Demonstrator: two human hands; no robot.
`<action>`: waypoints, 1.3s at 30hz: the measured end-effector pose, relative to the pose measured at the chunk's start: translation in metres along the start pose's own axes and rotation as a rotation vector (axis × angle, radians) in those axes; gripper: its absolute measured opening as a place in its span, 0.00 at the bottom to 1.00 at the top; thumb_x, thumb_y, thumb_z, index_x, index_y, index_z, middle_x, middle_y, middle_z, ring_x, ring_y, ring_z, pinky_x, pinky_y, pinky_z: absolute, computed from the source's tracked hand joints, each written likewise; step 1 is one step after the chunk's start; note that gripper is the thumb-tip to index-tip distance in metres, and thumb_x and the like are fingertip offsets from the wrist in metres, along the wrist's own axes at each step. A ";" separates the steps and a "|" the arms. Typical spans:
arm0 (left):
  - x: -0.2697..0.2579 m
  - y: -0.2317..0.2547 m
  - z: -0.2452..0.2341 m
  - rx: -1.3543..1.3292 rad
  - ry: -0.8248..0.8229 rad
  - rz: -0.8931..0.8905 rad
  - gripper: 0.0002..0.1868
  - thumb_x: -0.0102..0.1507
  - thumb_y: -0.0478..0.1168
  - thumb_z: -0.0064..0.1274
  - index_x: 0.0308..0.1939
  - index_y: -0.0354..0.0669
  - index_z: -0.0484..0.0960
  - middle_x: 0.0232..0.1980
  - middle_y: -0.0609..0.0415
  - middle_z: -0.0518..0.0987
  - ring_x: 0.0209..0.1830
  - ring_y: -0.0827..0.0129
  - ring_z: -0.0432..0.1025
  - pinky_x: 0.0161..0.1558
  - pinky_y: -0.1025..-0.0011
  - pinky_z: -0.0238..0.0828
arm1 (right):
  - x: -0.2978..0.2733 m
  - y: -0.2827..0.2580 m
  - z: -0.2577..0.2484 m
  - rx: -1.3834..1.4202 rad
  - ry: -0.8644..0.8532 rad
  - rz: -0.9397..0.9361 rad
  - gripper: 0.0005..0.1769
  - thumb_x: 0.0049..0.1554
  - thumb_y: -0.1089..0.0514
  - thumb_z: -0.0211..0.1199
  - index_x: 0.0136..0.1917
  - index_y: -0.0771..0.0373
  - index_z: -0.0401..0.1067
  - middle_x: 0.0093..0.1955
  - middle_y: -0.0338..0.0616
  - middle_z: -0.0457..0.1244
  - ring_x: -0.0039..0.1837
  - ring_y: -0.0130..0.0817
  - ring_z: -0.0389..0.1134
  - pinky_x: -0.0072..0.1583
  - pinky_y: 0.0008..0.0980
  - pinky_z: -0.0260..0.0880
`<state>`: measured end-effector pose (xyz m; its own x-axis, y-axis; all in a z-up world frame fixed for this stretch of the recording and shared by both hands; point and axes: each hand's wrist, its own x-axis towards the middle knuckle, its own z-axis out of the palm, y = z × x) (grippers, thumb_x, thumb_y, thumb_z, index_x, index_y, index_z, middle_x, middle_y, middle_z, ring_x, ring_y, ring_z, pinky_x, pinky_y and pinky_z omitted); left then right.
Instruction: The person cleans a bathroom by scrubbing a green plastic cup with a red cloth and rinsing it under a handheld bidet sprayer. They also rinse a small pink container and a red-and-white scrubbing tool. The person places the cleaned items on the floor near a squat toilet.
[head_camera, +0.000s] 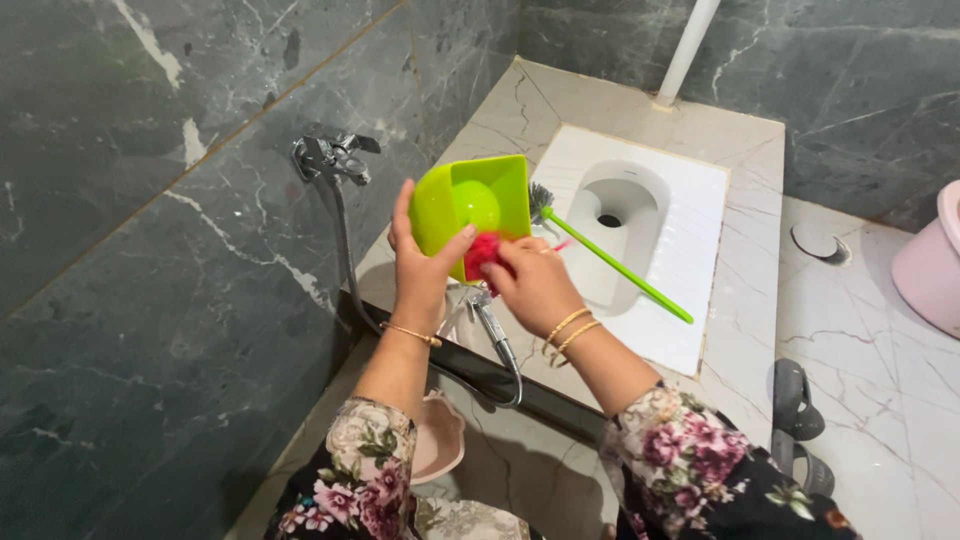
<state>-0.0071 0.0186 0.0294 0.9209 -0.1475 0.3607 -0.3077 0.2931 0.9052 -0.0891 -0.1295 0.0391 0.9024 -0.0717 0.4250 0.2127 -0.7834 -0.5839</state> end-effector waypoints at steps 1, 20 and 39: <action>0.000 0.000 0.001 -0.056 -0.016 -0.017 0.50 0.57 0.35 0.66 0.79 0.49 0.55 0.73 0.45 0.56 0.71 0.59 0.61 0.70 0.63 0.64 | -0.001 -0.004 0.002 -0.081 0.049 -0.122 0.11 0.58 0.55 0.62 0.45 0.66 0.75 0.45 0.56 0.69 0.52 0.51 0.69 0.54 0.44 0.69; -0.011 -0.003 0.008 -0.027 -0.026 -0.106 0.47 0.59 0.37 0.65 0.77 0.44 0.55 0.70 0.45 0.62 0.69 0.61 0.63 0.66 0.65 0.65 | -0.011 0.004 -0.001 -0.260 -0.032 -0.300 0.08 0.52 0.63 0.64 0.46 0.62 0.68 0.39 0.52 0.67 0.45 0.55 0.69 0.48 0.51 0.68; -0.020 -0.010 0.021 -0.166 -0.084 -0.265 0.39 0.63 0.50 0.58 0.74 0.48 0.60 0.72 0.44 0.59 0.68 0.58 0.62 0.64 0.64 0.66 | -0.016 -0.007 0.007 0.132 -0.198 -0.040 0.38 0.53 0.61 0.64 0.73 0.66 0.53 0.50 0.60 0.69 0.52 0.59 0.71 0.53 0.48 0.71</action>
<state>-0.0274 -0.0009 0.0175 0.9387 -0.3147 0.1409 -0.0101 0.3833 0.9236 -0.1025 -0.1182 0.0313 0.9453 0.0902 0.3136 0.2853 -0.6950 -0.6600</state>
